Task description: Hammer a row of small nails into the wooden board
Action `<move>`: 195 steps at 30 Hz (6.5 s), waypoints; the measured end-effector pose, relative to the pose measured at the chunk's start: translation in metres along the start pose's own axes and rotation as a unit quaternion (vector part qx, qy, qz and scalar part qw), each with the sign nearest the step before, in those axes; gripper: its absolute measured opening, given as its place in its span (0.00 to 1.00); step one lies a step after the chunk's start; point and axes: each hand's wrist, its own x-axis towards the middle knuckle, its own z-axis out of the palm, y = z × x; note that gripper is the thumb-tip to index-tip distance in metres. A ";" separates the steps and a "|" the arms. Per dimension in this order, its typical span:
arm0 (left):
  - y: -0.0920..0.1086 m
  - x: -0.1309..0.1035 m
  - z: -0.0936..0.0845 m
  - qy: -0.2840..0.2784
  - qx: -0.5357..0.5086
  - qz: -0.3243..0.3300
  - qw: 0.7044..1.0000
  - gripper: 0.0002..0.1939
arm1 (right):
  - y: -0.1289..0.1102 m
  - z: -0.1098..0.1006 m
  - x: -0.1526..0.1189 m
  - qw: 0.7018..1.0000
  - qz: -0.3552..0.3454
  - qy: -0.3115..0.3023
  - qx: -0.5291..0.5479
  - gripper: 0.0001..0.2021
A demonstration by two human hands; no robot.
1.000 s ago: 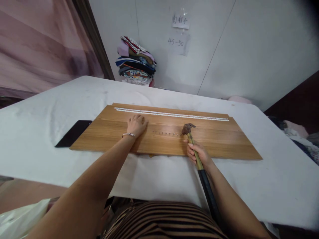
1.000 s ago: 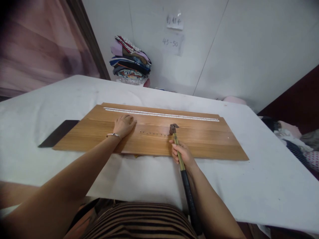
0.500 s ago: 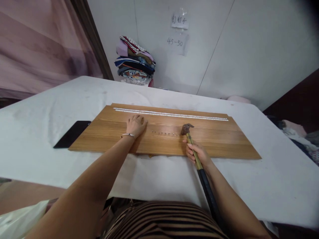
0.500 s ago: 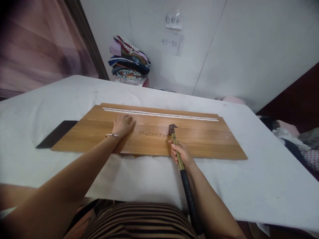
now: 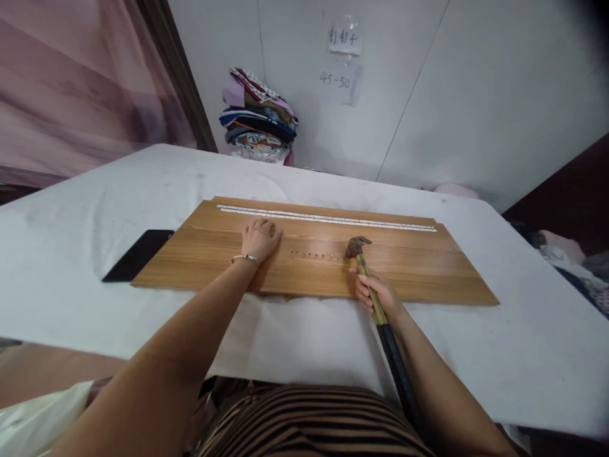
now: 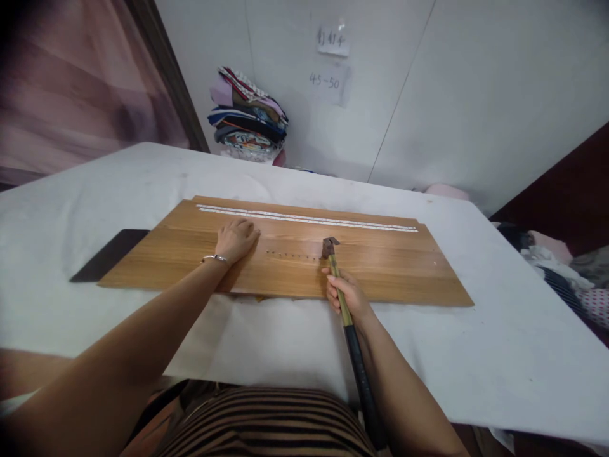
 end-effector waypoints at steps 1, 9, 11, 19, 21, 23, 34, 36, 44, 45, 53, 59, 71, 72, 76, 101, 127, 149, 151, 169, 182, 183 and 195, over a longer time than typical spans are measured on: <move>0.000 0.000 0.000 -0.001 0.000 0.000 1.000 0.21 | 0.000 0.000 0.000 1.000 -0.003 -0.002 -0.001 0.22; -0.001 -0.001 0.000 -0.001 -0.002 -0.002 1.000 0.21 | 0.003 -0.003 0.001 1.000 0.005 -0.001 -0.004 0.21; 0.000 -0.001 -0.001 -0.001 0.000 -0.003 1.000 0.21 | 0.002 -0.002 0.001 1.000 0.001 -0.002 -0.003 0.20; 0.002 -0.002 -0.004 -0.002 -0.005 -0.003 1.000 0.21 | 0.000 0.000 0.000 1.000 0.003 0.011 0.000 0.23; 0.002 -0.002 -0.004 0.000 -0.006 -0.003 1.000 0.21 | 0.000 0.000 0.000 1.000 0.003 0.012 0.001 0.24; 0.002 -0.002 -0.003 0.000 -0.008 -0.003 1.000 0.21 | 0.000 0.000 0.000 1.000 -0.001 0.009 0.004 0.23; 0.001 -0.002 -0.003 0.001 -0.001 -0.001 1.000 0.21 | 0.001 -0.001 0.000 1.000 -0.001 0.001 0.009 0.22; 0.001 -0.002 -0.002 0.001 0.002 -0.001 1.000 0.21 | 0.001 -0.002 0.001 1.000 -0.004 -0.001 0.013 0.22; 0.000 -0.001 0.000 0.005 -0.001 0.001 1.000 0.20 | 0.004 -0.003 0.002 1.000 -0.004 -0.004 0.001 0.21; -0.001 -0.001 0.000 0.005 -0.001 0.001 1.000 0.20 | 0.003 -0.003 0.002 1.000 -0.005 -0.005 0.002 0.21; -0.001 0.000 0.000 0.007 0.002 0.003 1.000 0.20 | 0.003 -0.004 0.002 1.000 -0.002 -0.002 0.002 0.21; -0.001 0.000 0.001 0.006 0.002 -0.001 1.000 0.21 | 0.003 -0.004 0.002 1.000 -0.001 0.004 0.002 0.22; -0.001 0.000 0.002 0.008 0.003 -0.002 1.000 0.20 | 0.003 -0.004 0.002 1.000 -0.007 0.000 0.001 0.22; -0.001 0.000 0.002 0.005 0.003 -0.003 1.000 0.21 | 0.003 -0.005 0.002 1.000 -0.007 -0.002 -0.001 0.21; -0.001 0.000 0.000 -0.003 0.000 -0.004 1.000 0.21 | 0.003 -0.005 0.002 1.000 -0.003 0.001 -0.002 0.21; 0.001 -0.001 -0.002 0.001 0.002 -0.004 1.000 0.21 | 0.001 -0.002 0.000 1.000 0.001 0.005 -0.003 0.22; -0.002 0.000 0.001 0.006 -0.004 -0.002 1.000 0.20 | 0.000 -0.001 0.000 1.000 0.001 0.000 0.000 0.22; -0.001 0.000 0.000 0.003 -0.008 0.002 1.000 0.21 | 0.001 -0.001 0.000 1.000 0.006 0.005 0.004 0.23; -0.002 0.000 0.001 0.006 -0.009 0.003 1.000 0.20 | 0.002 -0.002 0.001 1.000 0.000 0.002 0.005 0.24; 0.000 -0.003 -0.002 0.007 -0.003 0.008 1.000 0.18 | 0.002 -0.003 -0.001 1.000 0.002 0.005 -0.009 0.21; 0.001 -0.003 -0.002 0.001 -0.002 0.002 1.000 0.18 | 0.002 -0.003 -0.001 1.000 0.008 0.010 -0.013 0.22; 0.001 -0.003 -0.002 0.000 -0.001 0.001 1.000 0.18 | 0.001 -0.002 -0.002 1.000 0.009 0.009 -0.012 0.22; -0.001 -0.001 -0.001 0.001 -0.004 0.002 1.000 0.20 | -0.002 0.002 -0.002 1.000 0.008 0.011 -0.009 0.22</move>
